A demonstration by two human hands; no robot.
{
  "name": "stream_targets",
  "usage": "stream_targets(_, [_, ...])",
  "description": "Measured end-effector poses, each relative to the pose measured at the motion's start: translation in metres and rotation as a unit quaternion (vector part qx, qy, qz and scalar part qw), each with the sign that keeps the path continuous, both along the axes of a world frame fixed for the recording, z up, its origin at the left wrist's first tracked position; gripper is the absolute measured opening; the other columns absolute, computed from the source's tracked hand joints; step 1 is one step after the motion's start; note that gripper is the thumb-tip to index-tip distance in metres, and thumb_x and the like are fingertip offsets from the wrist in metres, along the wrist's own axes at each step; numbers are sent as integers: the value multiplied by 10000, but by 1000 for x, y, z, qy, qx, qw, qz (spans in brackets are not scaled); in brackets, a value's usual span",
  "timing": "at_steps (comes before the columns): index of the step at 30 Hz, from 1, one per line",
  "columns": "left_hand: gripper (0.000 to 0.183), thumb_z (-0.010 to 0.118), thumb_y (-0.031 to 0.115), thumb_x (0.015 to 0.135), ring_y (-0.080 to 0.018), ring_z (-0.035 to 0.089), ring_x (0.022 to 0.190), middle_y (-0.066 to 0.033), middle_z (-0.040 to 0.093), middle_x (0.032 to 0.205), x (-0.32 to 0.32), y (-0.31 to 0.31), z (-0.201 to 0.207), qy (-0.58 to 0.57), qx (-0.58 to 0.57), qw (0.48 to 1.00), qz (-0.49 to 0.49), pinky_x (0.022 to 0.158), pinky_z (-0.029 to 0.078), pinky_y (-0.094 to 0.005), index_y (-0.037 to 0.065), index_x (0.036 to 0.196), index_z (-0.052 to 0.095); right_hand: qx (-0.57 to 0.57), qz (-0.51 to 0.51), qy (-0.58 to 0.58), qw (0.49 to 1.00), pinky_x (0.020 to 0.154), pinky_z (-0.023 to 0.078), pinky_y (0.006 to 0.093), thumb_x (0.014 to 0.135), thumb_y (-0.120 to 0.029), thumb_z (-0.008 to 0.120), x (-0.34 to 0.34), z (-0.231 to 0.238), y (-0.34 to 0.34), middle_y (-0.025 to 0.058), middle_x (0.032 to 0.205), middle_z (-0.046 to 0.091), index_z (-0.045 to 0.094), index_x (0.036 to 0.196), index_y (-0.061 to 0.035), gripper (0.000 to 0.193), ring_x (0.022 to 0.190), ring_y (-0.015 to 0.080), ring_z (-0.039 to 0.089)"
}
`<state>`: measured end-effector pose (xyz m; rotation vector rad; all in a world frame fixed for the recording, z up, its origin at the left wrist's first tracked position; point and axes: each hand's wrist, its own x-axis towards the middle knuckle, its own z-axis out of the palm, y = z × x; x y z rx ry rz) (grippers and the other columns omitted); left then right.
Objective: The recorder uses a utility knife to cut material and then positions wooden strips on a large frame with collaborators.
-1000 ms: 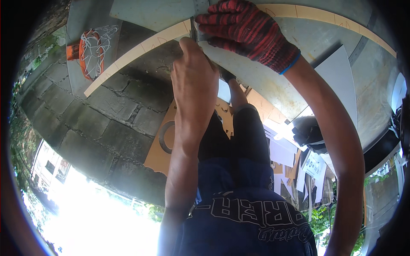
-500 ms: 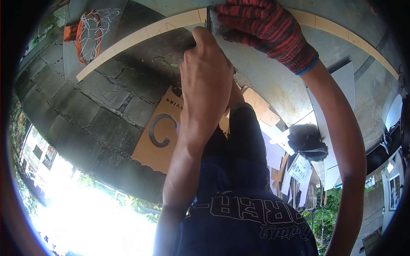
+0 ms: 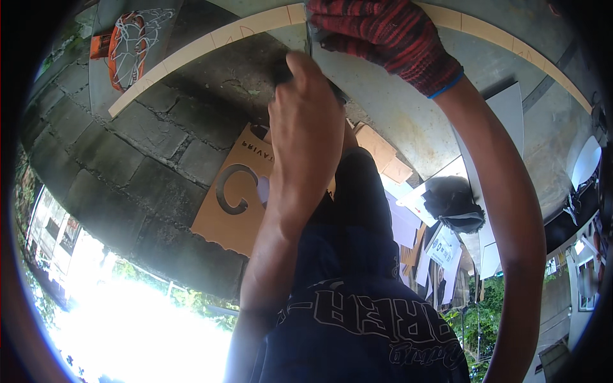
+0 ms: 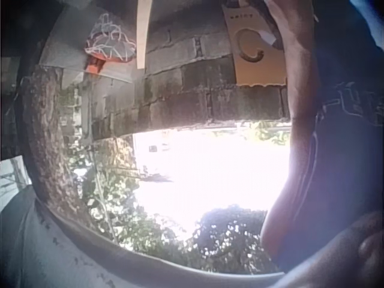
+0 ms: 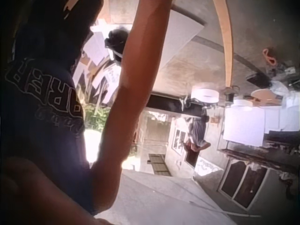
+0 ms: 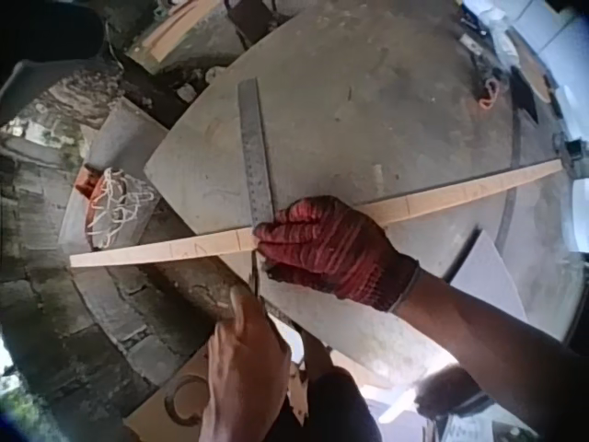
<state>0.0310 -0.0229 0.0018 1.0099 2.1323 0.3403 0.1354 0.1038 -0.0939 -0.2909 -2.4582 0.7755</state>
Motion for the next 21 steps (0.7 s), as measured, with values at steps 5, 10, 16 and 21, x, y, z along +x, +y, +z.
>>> stream_targets(5, [137,515,-22,795,-465,601,639,-281,580,658,8,-33,-3,47,-5,998,-35,608,488,-523,-27,822,381,31,8,-11,999,881,489,332,747,-232,740,1,13,5,36,1119,652,654,1045,-112,332,1025,199,599])
stream_targets(10, [137,514,19,837,-472,609,663,-297,590,673,-7,-10,7,10,-45,998,43,599,491,-523,-23,843,384,53,-22,-26,998,866,497,339,728,-235,759,0,20,1,40,1094,653,658,1037,-112,348,1015,212,599])
stream_targets(16, [82,474,-38,798,-493,604,668,-327,571,650,-10,10,-2,20,19,999,22,595,496,-520,-48,830,399,38,-6,18,999,869,493,356,707,-228,781,1,9,3,52,1080,646,647,1069,-104,406,1020,228,597])
stream_targets(21, [93,471,-82,743,-510,599,679,-335,565,641,-6,21,-4,57,48,997,14,582,498,-525,-64,811,409,45,-15,33,998,857,493,365,708,-226,782,0,6,3,53,1093,641,639,1078,-103,415,1017,238,597])
